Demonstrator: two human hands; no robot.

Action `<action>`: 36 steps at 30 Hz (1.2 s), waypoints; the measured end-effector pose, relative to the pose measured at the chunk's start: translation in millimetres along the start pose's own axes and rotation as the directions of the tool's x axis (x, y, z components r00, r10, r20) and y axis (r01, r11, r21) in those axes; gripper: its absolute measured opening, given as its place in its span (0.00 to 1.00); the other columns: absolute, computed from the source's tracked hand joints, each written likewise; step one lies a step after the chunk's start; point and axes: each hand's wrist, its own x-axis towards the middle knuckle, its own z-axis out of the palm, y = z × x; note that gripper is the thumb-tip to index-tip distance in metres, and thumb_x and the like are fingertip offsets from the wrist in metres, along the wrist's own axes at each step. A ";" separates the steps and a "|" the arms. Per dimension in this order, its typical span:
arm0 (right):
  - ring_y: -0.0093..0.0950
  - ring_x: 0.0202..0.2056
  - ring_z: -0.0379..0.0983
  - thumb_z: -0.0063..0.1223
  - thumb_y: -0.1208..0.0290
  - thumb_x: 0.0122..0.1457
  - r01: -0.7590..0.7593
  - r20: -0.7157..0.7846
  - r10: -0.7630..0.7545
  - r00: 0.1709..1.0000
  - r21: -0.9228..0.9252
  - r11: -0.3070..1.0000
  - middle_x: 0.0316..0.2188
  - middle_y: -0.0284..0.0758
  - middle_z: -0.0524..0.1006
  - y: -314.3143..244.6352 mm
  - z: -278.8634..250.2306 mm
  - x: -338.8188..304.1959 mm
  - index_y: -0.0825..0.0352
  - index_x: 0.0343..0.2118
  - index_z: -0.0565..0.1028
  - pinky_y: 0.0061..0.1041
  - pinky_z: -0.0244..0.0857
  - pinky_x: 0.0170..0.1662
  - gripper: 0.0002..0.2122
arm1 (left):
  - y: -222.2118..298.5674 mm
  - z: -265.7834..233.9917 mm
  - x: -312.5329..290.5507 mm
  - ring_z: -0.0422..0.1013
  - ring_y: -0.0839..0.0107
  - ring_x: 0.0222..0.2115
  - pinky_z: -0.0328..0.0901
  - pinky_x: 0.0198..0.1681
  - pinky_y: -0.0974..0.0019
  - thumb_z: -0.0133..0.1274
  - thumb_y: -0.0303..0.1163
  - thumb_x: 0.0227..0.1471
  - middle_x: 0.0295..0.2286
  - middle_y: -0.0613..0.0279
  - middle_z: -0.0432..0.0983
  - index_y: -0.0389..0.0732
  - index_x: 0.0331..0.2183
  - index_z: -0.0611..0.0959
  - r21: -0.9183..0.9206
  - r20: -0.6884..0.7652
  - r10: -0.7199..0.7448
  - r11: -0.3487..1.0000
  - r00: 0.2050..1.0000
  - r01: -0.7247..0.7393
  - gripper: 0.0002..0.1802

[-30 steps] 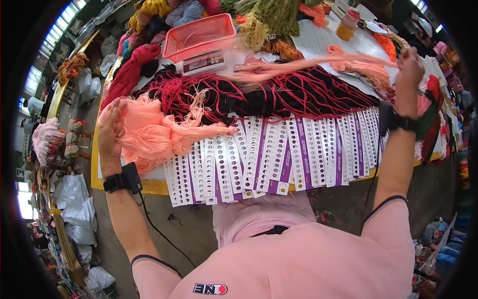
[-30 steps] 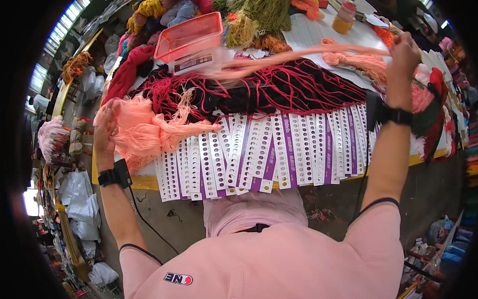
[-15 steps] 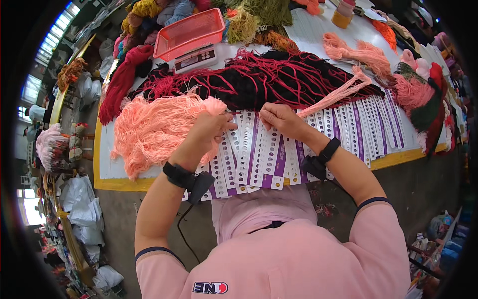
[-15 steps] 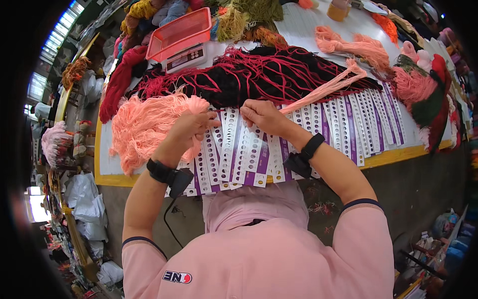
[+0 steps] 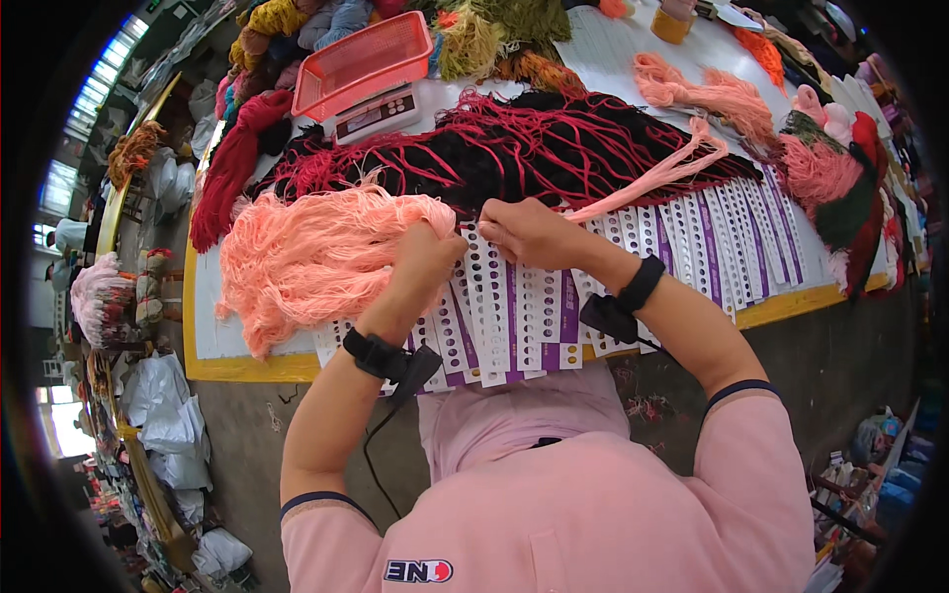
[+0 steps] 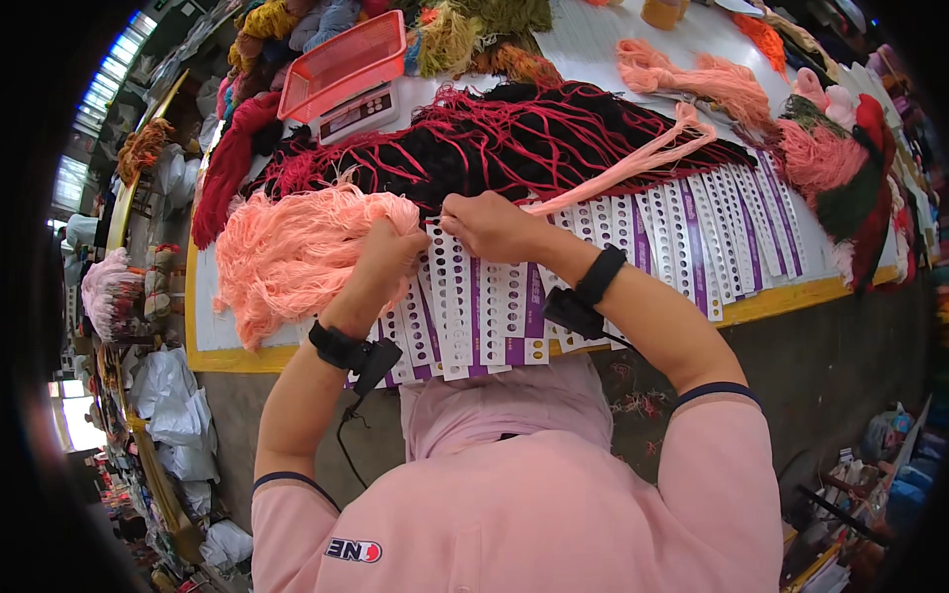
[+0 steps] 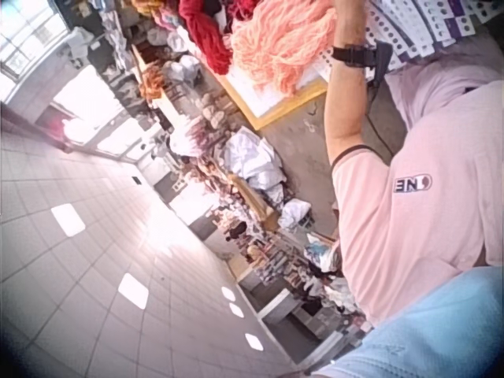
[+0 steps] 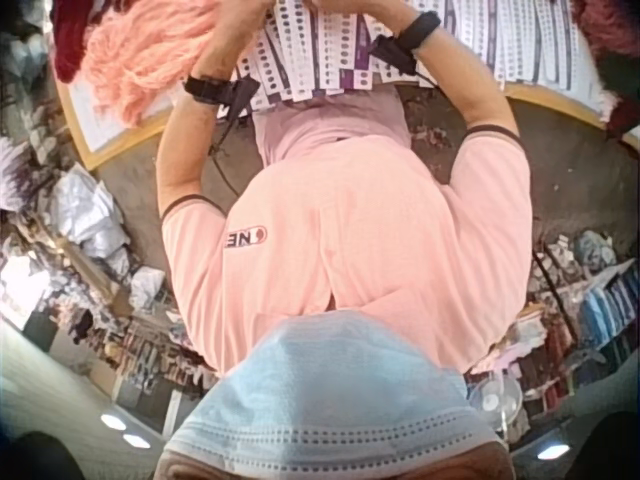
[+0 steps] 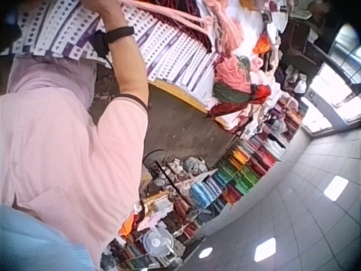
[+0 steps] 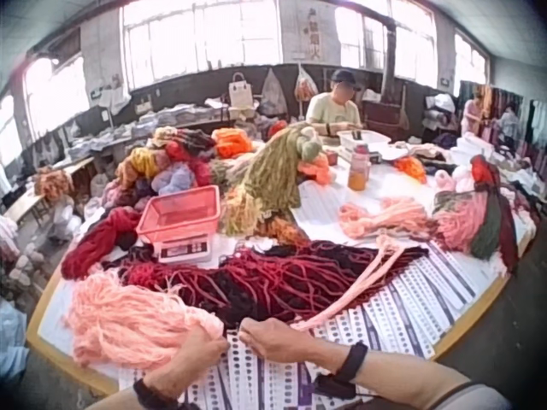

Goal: The person separates pink yarn by hand, places a bundle into a pink tray on a scale, and then ties a strand through a hole in a paper card. They repeat this process, weighing the yarn and securing it to the cards.

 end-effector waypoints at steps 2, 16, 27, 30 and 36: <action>0.40 0.22 0.73 0.44 0.69 0.65 0.095 -0.139 -0.125 0.982 -0.205 0.974 0.19 0.40 0.74 10.2 9.4 6.7 0.68 0.32 0.68 0.36 0.65 0.28 0.08 | -0.5 0.4 0.1 0.60 0.80 0.15 0.51 0.17 0.71 0.54 0.22 0.45 0.16 0.71 0.66 0.42 0.19 0.73 -0.364 0.150 -0.018 0.929 0.989 0.072 0.08; 0.48 0.31 0.75 0.52 0.67 0.58 0.033 0.014 -0.030 0.999 -0.373 0.927 0.25 0.48 0.77 13.1 3.5 27.9 0.70 0.33 0.75 0.43 0.67 0.36 0.10 | 9.2 -8.9 4.2 0.61 0.81 0.15 0.54 0.17 0.73 0.54 0.21 0.50 0.19 0.74 0.66 0.43 0.25 0.75 -0.383 0.277 0.043 0.921 0.960 0.069 0.07; 0.47 0.32 0.76 0.54 0.67 0.56 -0.070 0.082 0.097 0.992 -0.287 0.955 0.27 0.48 0.78 10.8 -2.6 27.3 0.70 0.33 0.75 0.41 0.68 0.37 0.10 | 4.4 -40.6 5.5 0.65 0.83 0.17 0.56 0.18 0.74 0.57 0.29 0.47 0.20 0.67 0.76 0.37 0.25 0.83 -0.059 0.115 0.016 0.998 0.993 -0.009 0.06; 0.47 0.33 0.76 0.54 0.67 0.55 -0.069 0.011 0.075 0.997 -0.300 0.951 0.27 0.48 0.78 13.6 5.5 26.1 0.69 0.33 0.75 0.42 0.68 0.38 0.10 | 5.6 -32.9 -1.1 0.63 0.84 0.17 0.55 0.18 0.76 0.59 0.31 0.49 0.22 0.66 0.78 0.36 0.28 0.83 0.085 0.051 0.146 0.985 0.988 -0.150 0.07; 0.50 0.34 0.75 0.54 0.64 0.56 -0.131 -0.029 0.129 0.991 -0.307 0.943 0.28 0.48 0.78 10.4 10.5 22.3 0.68 0.33 0.74 0.45 0.68 0.38 0.11 | 7.6 -34.4 -5.2 0.63 0.83 0.18 0.56 0.19 0.75 0.61 0.33 0.50 0.22 0.68 0.77 0.38 0.28 0.83 -0.238 0.154 0.020 0.971 0.988 0.017 0.08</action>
